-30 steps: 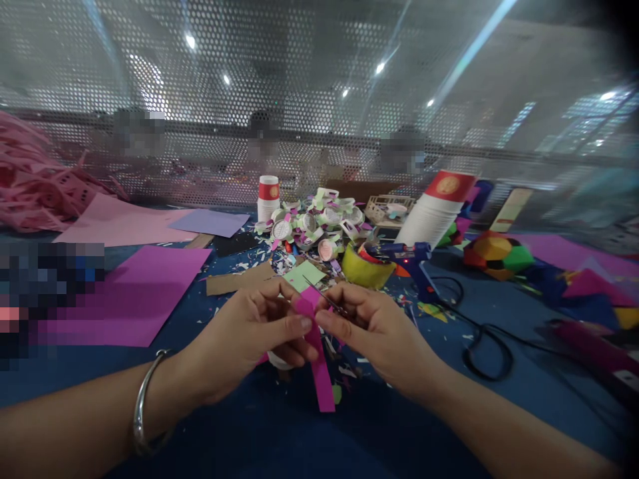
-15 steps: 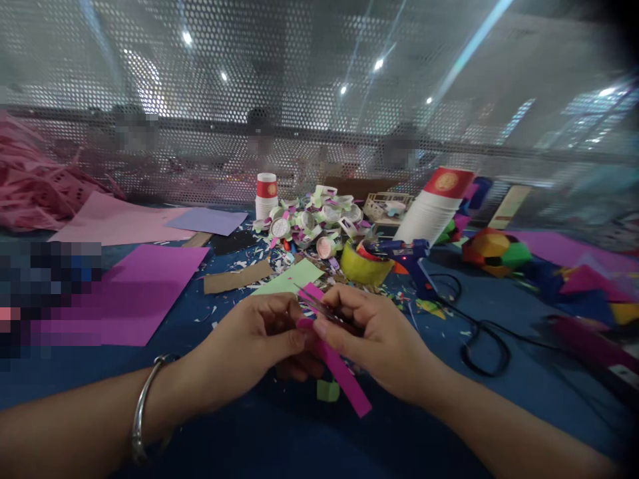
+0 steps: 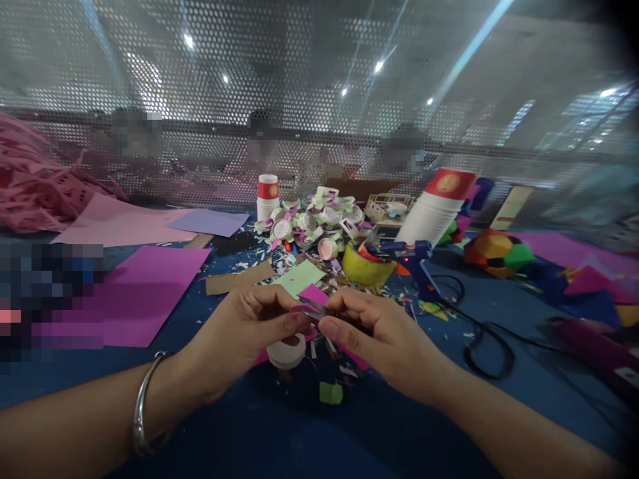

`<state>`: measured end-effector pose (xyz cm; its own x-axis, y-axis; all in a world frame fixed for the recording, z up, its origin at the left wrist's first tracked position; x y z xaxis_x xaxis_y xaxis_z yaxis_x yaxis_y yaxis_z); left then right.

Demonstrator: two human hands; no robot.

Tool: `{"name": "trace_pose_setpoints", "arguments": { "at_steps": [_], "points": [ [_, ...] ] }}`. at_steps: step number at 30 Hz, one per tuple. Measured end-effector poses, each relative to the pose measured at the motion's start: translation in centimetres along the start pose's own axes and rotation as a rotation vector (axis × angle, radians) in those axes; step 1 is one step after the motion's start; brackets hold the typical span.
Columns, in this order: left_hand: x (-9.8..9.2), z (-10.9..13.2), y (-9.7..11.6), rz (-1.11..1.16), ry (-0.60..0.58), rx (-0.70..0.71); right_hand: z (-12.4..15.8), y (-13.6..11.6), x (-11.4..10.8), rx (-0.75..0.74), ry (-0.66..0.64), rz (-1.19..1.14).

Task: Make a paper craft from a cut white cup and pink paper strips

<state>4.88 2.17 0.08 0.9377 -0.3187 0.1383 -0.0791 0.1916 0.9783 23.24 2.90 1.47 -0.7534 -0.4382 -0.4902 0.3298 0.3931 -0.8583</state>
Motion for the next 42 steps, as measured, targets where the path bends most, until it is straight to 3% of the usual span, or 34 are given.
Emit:
{"name": "trace_pose_setpoints", "arguments": {
  "at_steps": [10,25,42],
  "points": [
    [-0.07,0.03,0.13,-0.035,0.025,0.013,0.21,-0.49,-0.23,-0.007,-0.01,0.069],
    [-0.01,0.11,-0.27,0.073,-0.053,-0.064,0.39,-0.88,-0.2,-0.012,-0.012,0.078],
    [0.21,0.26,-0.12,0.076,-0.055,-0.092,0.36,-0.76,-0.18,-0.075,0.024,0.134]
  ]
}}
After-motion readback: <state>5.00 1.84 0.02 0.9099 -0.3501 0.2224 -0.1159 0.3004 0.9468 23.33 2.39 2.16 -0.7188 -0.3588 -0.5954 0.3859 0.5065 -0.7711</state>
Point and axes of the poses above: each hand's wrist, its own z-axis away from the middle knuckle, its own x-axis out of the palm, y = z × x, the point moved 3 cm from there along -z, towards the middle knuckle, and after that the axes turned 7 degrees about -x, right-handed, at the moved point
